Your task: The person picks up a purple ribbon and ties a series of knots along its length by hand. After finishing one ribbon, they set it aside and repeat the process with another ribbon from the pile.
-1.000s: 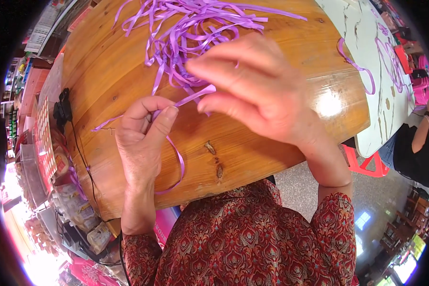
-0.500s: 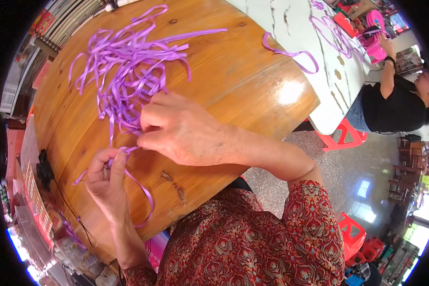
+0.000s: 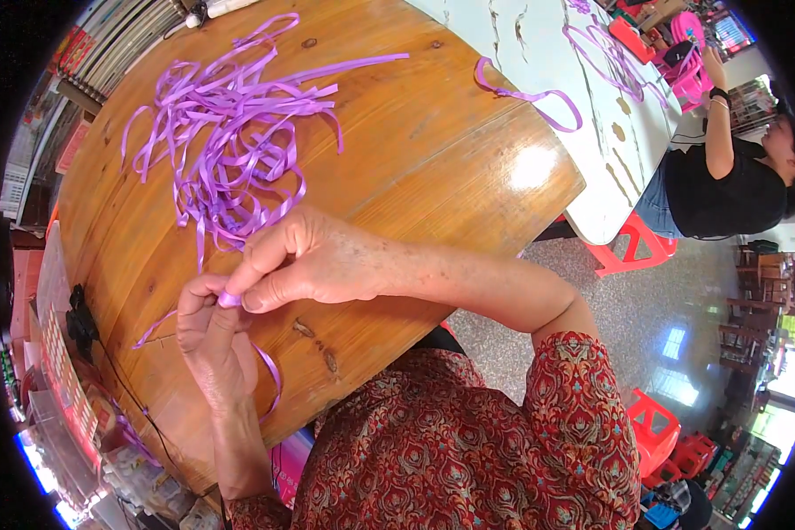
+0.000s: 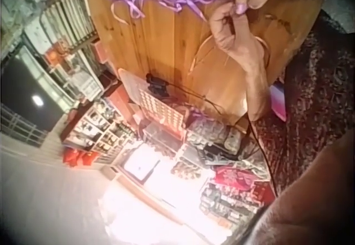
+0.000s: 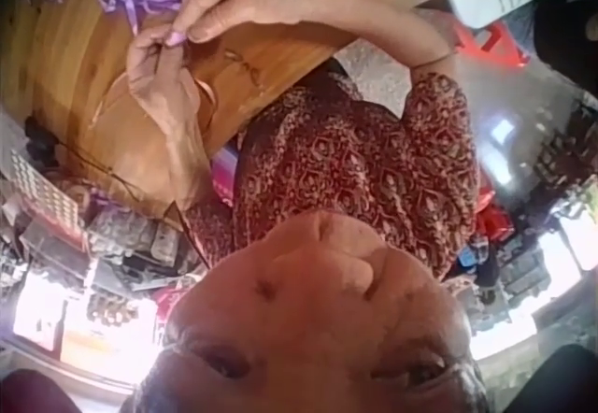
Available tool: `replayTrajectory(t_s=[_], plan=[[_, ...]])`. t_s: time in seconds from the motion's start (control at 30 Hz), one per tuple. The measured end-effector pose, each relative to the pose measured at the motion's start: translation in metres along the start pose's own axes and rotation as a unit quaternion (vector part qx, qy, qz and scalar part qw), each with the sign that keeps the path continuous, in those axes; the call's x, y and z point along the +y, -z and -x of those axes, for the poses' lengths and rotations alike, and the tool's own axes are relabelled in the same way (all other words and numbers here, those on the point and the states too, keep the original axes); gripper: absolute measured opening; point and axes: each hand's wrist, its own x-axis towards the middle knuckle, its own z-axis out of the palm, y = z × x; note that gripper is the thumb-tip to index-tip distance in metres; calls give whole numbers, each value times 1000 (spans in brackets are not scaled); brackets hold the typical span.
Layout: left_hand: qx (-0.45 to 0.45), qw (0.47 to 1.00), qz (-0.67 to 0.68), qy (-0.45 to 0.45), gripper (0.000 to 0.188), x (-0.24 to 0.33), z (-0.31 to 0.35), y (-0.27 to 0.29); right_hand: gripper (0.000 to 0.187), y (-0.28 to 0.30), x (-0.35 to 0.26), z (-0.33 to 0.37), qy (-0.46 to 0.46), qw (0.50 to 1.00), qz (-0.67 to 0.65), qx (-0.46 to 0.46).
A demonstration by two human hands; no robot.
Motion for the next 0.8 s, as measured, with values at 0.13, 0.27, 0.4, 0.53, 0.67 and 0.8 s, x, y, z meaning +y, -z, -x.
replayTrajectory(t_s=[0.13,0.27,0.4,0.53,0.67,0.8], plan=[[10,999,-14,-41,15,-5,4,-2,26,-4,3,-2,64,996,28,52],[36,985,-101,-138,18,-7,6,-7,30,-9,9,-3,191,956,208,85],[50,991,-106,-68,17,-9,6,-5,33,-8,14,-4,290,862,385,156],[24,990,-113,-86,15,-11,4,-9,37,-10,15,-4,307,835,426,163],[43,981,-147,-122,13,-16,1,-9,31,-13,15,-7,320,801,474,178],[57,965,-198,-162,10,-16,-2,-8,28,-16,14,-10,309,782,509,184]])
